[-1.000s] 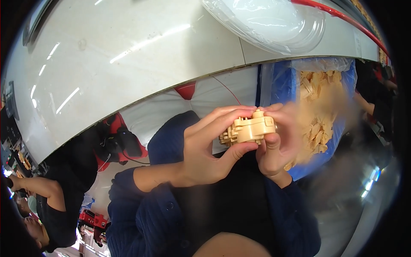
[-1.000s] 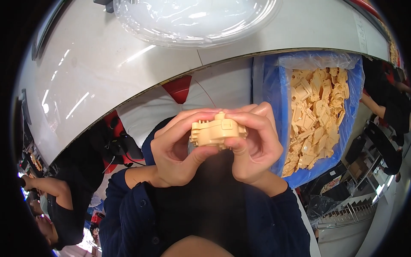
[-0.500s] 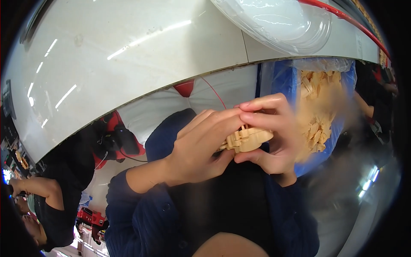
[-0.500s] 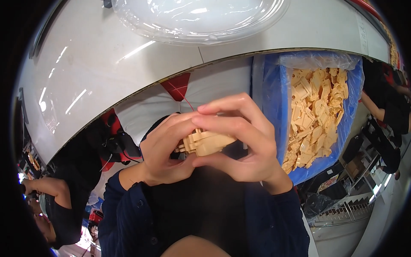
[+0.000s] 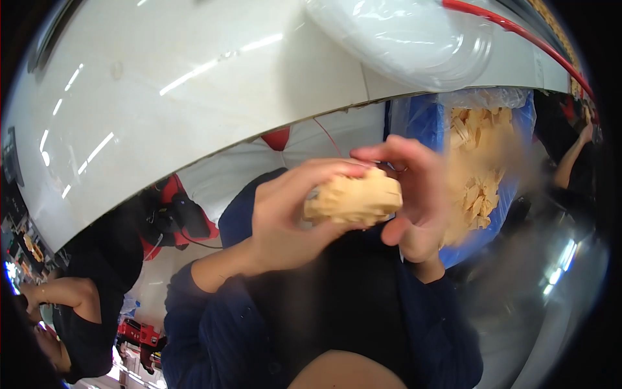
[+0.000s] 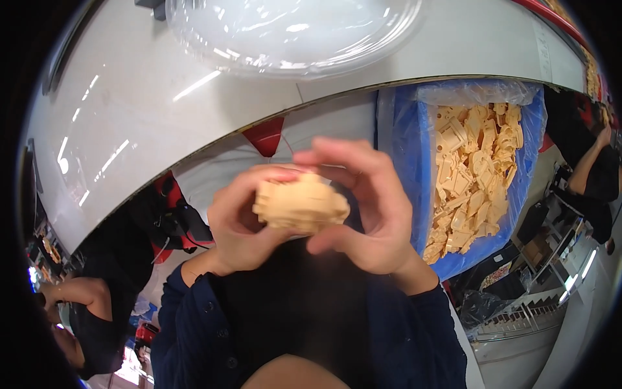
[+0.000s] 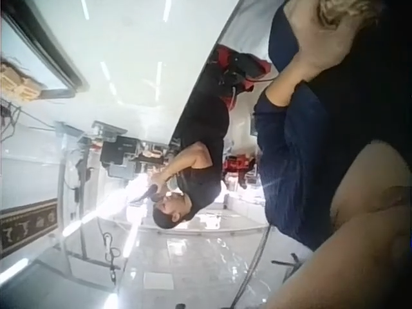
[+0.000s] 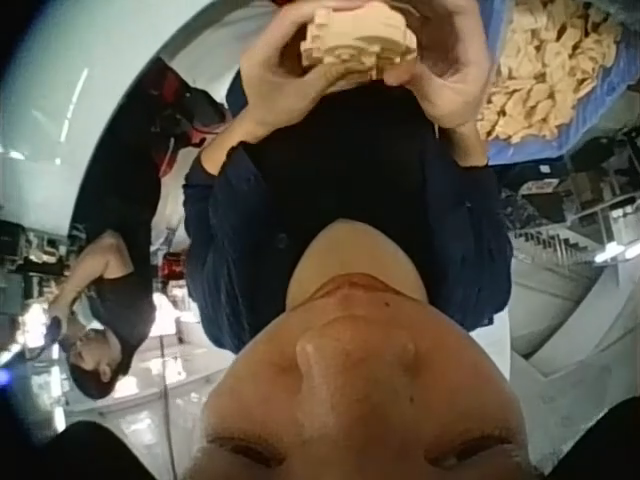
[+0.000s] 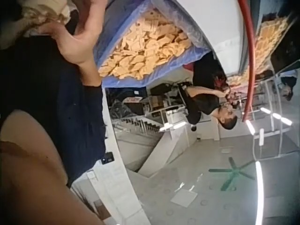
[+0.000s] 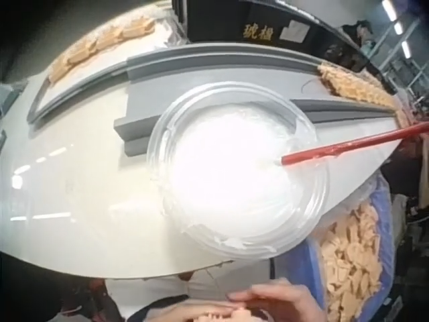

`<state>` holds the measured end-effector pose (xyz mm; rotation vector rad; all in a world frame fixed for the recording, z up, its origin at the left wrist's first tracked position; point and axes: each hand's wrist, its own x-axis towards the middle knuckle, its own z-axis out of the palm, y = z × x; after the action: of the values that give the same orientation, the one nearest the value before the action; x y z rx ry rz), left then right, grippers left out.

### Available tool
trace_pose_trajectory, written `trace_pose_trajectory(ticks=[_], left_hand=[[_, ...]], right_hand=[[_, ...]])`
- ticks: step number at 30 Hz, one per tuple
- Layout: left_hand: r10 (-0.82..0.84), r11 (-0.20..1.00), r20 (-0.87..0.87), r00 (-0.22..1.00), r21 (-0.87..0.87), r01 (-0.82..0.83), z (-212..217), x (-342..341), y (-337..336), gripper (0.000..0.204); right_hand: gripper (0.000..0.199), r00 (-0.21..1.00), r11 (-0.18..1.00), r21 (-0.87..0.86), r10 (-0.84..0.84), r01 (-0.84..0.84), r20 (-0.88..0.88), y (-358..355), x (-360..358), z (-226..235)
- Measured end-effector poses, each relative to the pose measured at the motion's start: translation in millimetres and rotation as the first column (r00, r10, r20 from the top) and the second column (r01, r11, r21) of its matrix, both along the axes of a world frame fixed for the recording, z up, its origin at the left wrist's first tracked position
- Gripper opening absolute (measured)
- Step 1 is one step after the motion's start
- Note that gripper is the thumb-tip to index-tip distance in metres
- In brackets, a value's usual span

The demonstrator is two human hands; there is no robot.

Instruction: Assembling plastic toy tanks by installing gears and applying adhesive on a factory workbench.

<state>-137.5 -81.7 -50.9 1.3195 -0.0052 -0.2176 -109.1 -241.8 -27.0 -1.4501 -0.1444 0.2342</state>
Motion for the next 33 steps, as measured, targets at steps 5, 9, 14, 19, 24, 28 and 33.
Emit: trace_pose_trajectory(ticks=[5, 9, 14, 19, 24, 28, 33], left_hand=[[0.092, 0.982, 0.093, 0.991, -0.175, -0.075, -13, -5, 1, 0.055], [0.202, 0.964, 0.077, 0.976, -0.19, -0.185, -17, -9, -2, 0.06], [0.431, 0.875, -0.181, 0.884, -0.155, -0.458, -1, -10, -2, 0.072], [0.497, 0.835, -0.193, 0.846, -0.157, -0.527, 8, -10, -3, 0.084], [0.389, 0.907, -0.12, 0.913, -0.126, -0.403, 20, -21, 6, 0.107], [0.242, 0.927, -0.259, 0.935, -0.224, -0.302, 34, -32, 23, 0.119], [0.376, 0.922, -0.102, 0.921, -0.052, -0.383, 54, -20, 42, 0.092]], right_hand=[[0.033, 0.984, 0.981, -0.173, 0.108, -0.083, 0.14, -12, 4, 0], [0.029, 0.974, 0.98, -0.197, 0.074, -0.032, 0.213, -3, 10, 7], [0.035, 0.974, 0.977, -0.176, 0.151, -0.121, 0.167, 3, 10, 19], [0.045, 0.982, 0.974, -0.159, 0.176, -0.164, 0.062, 6, 1, 23], [0.035, 0.979, 0.992, 0.055, 0.119, -0.111, -0.168, 12, 3, 36], [0.026, 0.827, 0.953, 0.301, 0.195, -0.033, -0.527, 13, 12, 43], [0.034, 0.741, 0.904, 0.406, 0.365, -0.136, -0.564, 13, 17, 42]])
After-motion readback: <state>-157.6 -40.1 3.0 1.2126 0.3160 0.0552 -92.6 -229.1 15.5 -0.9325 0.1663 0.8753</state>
